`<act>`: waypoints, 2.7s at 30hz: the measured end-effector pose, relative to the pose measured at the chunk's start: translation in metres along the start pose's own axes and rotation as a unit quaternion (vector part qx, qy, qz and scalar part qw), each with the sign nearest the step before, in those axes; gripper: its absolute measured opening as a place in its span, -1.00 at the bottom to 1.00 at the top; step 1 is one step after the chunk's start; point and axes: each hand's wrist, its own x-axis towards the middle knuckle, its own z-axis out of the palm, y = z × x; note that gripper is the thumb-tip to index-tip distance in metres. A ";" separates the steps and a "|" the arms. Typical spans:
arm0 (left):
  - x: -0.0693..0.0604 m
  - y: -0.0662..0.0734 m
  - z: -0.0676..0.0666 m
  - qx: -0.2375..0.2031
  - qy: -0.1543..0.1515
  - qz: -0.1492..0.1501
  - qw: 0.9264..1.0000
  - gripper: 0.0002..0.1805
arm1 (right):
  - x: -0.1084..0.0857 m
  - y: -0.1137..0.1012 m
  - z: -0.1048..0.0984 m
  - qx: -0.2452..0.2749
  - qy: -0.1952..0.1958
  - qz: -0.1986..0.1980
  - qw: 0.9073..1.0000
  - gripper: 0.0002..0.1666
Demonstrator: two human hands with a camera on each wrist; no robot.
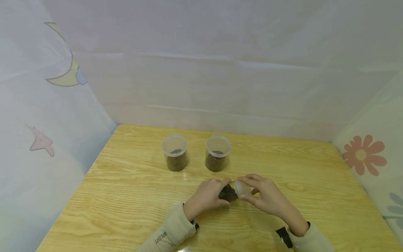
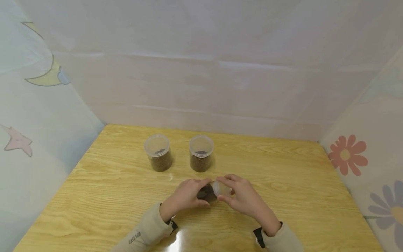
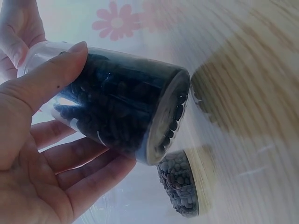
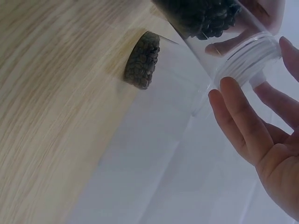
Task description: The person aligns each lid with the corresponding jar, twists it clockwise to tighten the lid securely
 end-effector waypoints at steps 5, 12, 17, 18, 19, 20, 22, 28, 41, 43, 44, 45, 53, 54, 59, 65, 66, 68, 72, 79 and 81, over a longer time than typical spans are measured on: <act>0.001 0.000 0.002 0.005 0.002 -0.002 1.000 -0.32 | 0.000 0.000 0.000 -0.003 -0.002 0.008 1.000 -0.47; 0.001 0.002 0.002 0.009 -0.003 -0.002 1.000 -0.32 | -0.002 0.001 0.001 0.006 -0.002 0.020 1.000 -0.47; 0.001 0.003 0.000 0.012 -0.004 -0.003 1.000 -0.32 | -0.003 0.004 0.003 0.011 0.007 0.014 1.000 -0.47; 0.001 0.003 0.000 0.011 -0.004 -0.003 1.000 -0.32 | -0.003 0.005 0.004 0.013 0.009 0.012 1.000 -0.47; 0.001 0.003 0.000 0.011 -0.005 -0.002 1.000 -0.32 | -0.004 0.005 0.004 0.016 0.011 0.011 1.000 -0.47; 0.001 0.003 0.000 0.010 -0.005 -0.001 1.000 -0.32 | -0.004 0.005 0.004 0.018 0.012 0.011 1.000 -0.47; 0.000 0.002 0.000 0.007 -0.006 0.000 1.000 -0.32 | -0.004 0.005 0.004 0.020 0.014 0.011 1.000 -0.47; 0.000 0.000 0.000 -0.019 -0.008 -0.002 1.000 -0.30 | -0.003 0.003 0.003 0.019 0.032 0.007 0.999 -0.43; 0.001 -0.002 0.001 -0.098 -0.010 -0.010 0.995 -0.30 | -0.024 0.005 -0.008 -0.018 0.029 0.056 0.998 -0.31; 0.001 -0.003 0.002 -0.112 -0.010 -0.012 0.994 -0.32 | -0.030 0.008 -0.009 -0.026 0.038 0.062 0.997 -0.34; 0.001 -0.003 0.003 -0.118 -0.010 -0.012 0.993 -0.32 | -0.033 0.009 -0.010 -0.030 0.043 0.067 0.996 -0.35; 0.001 -0.003 0.004 -0.125 -0.009 -0.012 0.992 -0.33 | -0.037 0.010 -0.009 -0.034 0.049 0.072 0.996 -0.37; 0.001 -0.004 0.009 -0.166 0.000 -0.029 0.986 -0.31 | -0.065 0.024 -0.007 -0.014 0.056 0.169 0.984 -0.38; 0.001 -0.004 0.010 -0.163 0.000 -0.029 0.986 -0.31 | -0.069 0.026 -0.006 -0.010 0.059 0.178 0.982 -0.39; 0.001 -0.005 0.011 -0.148 -0.003 -0.032 0.988 -0.29 | -0.083 0.032 0.000 -0.002 0.083 0.184 0.979 -0.40; 0.005 -0.006 0.014 -0.175 0.002 -0.023 0.984 -0.30 | -0.090 0.034 0.000 -0.004 0.090 0.178 0.980 -0.42; 0.006 -0.006 0.015 -0.176 0.005 -0.020 0.984 -0.30 | -0.091 0.034 0.000 -0.005 0.090 0.181 0.979 -0.42; 0.010 -0.006 0.016 -0.182 0.013 -0.016 0.983 -0.31 | -0.093 0.035 -0.001 -0.004 0.088 0.187 0.978 -0.42; 0.018 -0.003 0.016 -0.205 0.026 -0.023 0.978 -0.29 | -0.097 0.037 -0.002 -0.009 0.089 0.189 0.978 -0.43; 0.033 0.004 0.015 -0.219 0.037 -0.029 0.975 -0.26 | -0.104 0.039 -0.003 -0.008 0.086 0.190 0.978 -0.43; 0.040 0.005 0.016 -0.209 0.039 -0.031 0.977 -0.27 | -0.106 0.039 -0.002 -0.005 0.084 0.189 0.978 -0.43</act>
